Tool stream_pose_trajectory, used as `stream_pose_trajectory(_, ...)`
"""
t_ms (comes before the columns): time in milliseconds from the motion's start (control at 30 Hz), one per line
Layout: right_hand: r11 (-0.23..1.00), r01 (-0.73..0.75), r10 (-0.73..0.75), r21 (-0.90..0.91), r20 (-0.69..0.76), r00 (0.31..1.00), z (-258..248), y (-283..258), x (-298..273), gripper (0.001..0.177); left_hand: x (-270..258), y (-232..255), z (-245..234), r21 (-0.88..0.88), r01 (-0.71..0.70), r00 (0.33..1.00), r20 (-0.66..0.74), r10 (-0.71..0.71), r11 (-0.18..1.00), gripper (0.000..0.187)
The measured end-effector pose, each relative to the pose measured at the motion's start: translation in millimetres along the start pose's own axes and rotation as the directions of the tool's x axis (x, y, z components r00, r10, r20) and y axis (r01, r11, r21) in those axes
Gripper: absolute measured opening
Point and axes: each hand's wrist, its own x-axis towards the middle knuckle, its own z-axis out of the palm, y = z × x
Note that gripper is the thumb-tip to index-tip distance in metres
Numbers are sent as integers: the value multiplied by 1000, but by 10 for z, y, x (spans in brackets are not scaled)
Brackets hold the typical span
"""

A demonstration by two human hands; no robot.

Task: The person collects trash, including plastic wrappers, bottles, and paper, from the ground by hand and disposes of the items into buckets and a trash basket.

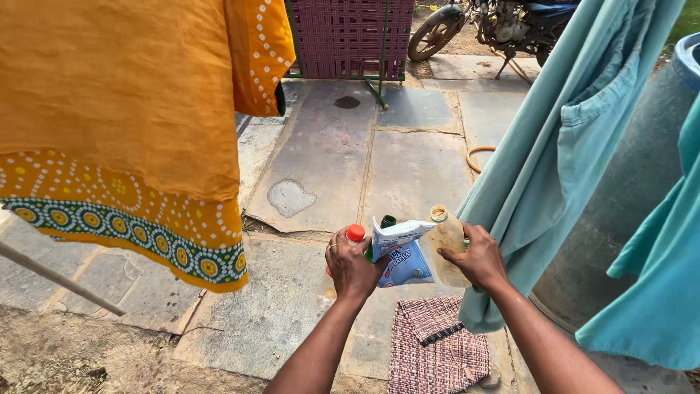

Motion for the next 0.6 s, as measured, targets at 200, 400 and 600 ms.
stream_pose_trajectory(200, 996, -79, 79, 29, 1, 997, 708, 68, 705, 63, 598, -309, 529, 33, 106, 994, -35, -105, 994, 55)
stream_pose_trajectory(400, 972, -192, 184, 133, 71, 980, 1700, 108, 1762, 62, 1478, -800, 1147, 58, 197, 980, -43, -195, 979, 55)
stream_pose_trajectory(600, 961, -209, 191, 178, 114, 975, 2455, 85, 2753, 65, 2483, -1158, 1413, 111, 323, 946, -16, -323, 940, 55)
